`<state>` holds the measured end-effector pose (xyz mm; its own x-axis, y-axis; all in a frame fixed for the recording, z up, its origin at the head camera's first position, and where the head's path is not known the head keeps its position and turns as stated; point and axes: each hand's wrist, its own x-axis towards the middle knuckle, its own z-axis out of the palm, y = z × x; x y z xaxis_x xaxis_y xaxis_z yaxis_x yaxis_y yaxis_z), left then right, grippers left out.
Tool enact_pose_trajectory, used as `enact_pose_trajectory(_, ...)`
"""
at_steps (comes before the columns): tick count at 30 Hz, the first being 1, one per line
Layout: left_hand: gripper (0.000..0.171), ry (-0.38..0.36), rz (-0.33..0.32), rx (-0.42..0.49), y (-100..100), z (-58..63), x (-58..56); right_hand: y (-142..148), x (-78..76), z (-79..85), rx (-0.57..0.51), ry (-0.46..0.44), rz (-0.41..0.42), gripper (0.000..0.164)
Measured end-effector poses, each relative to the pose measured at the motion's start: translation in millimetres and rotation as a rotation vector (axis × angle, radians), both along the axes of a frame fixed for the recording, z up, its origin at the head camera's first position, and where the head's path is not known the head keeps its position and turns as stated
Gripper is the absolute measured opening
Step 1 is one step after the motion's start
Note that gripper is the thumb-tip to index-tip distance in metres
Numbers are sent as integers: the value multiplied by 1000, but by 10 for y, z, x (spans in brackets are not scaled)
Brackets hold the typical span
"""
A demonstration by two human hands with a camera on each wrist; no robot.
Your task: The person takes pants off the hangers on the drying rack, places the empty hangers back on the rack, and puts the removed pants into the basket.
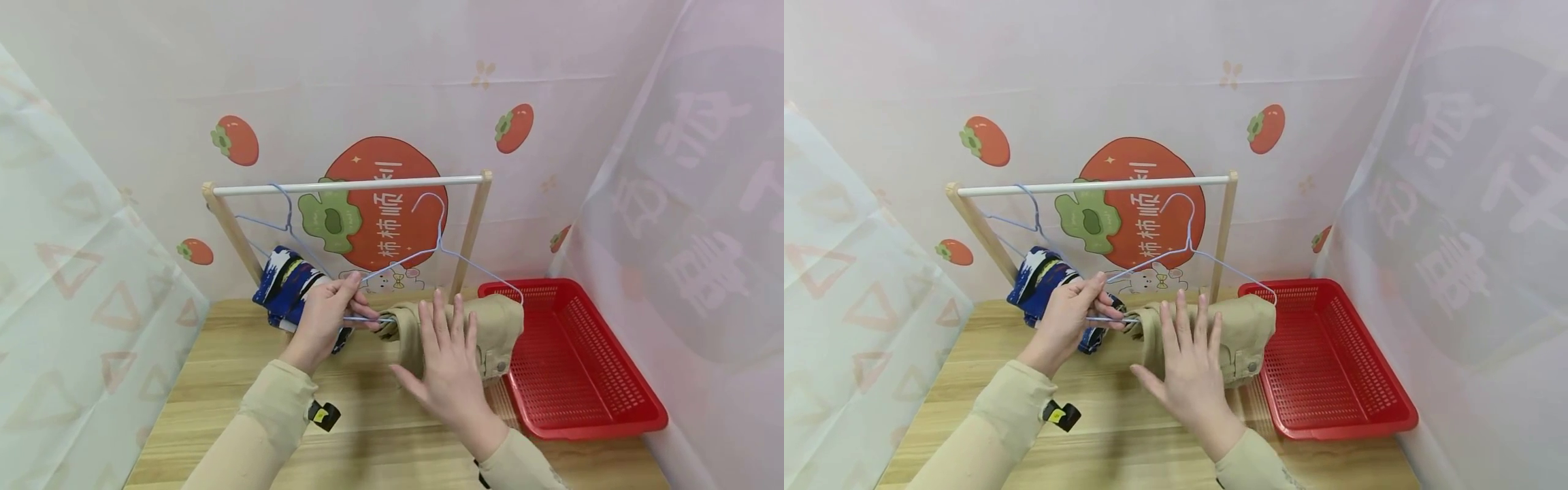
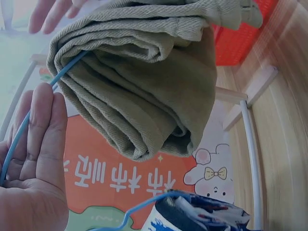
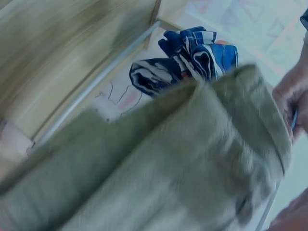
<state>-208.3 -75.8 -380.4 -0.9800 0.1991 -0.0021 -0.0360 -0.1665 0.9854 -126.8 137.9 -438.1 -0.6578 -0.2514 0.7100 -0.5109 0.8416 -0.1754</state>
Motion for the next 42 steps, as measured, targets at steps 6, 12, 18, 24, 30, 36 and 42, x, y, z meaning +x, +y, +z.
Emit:
enact_pose_trajectory(6, 56, 10, 11, 30, 40, -14, 29, -189, -107, -105, -15, 49, -95, 111)
enact_pose_trajectory(12, 53, 3, 25, 59, 69, -26, 36, -221, -171, -227, 0, 111, -135, 110)
enact_pose_trajectory(18, 53, -1, 39, 60, 46, -29, 41, -155, -153, -377, 22, 141, -153, 110)
enact_pose_trajectory(24, 53, 14, 41, 75, 19, -21, 43, -26, -138, -501, -3, 131, -165, 124)
enact_pose_trajectory(30, 52, 14, 40, 84, 23, -7, 51, 97, -139, -597, -23, 178, -126, 128)
enact_pose_trajectory(36, 53, 19, 42, 83, 27, 10, 70, 224, -139, -660, -7, 202, -88, 138)
enact_pose_trajectory(42, 51, 16, 45, 85, 18, 26, 87, 380, -134, -757, 55, 212, -62, 144)
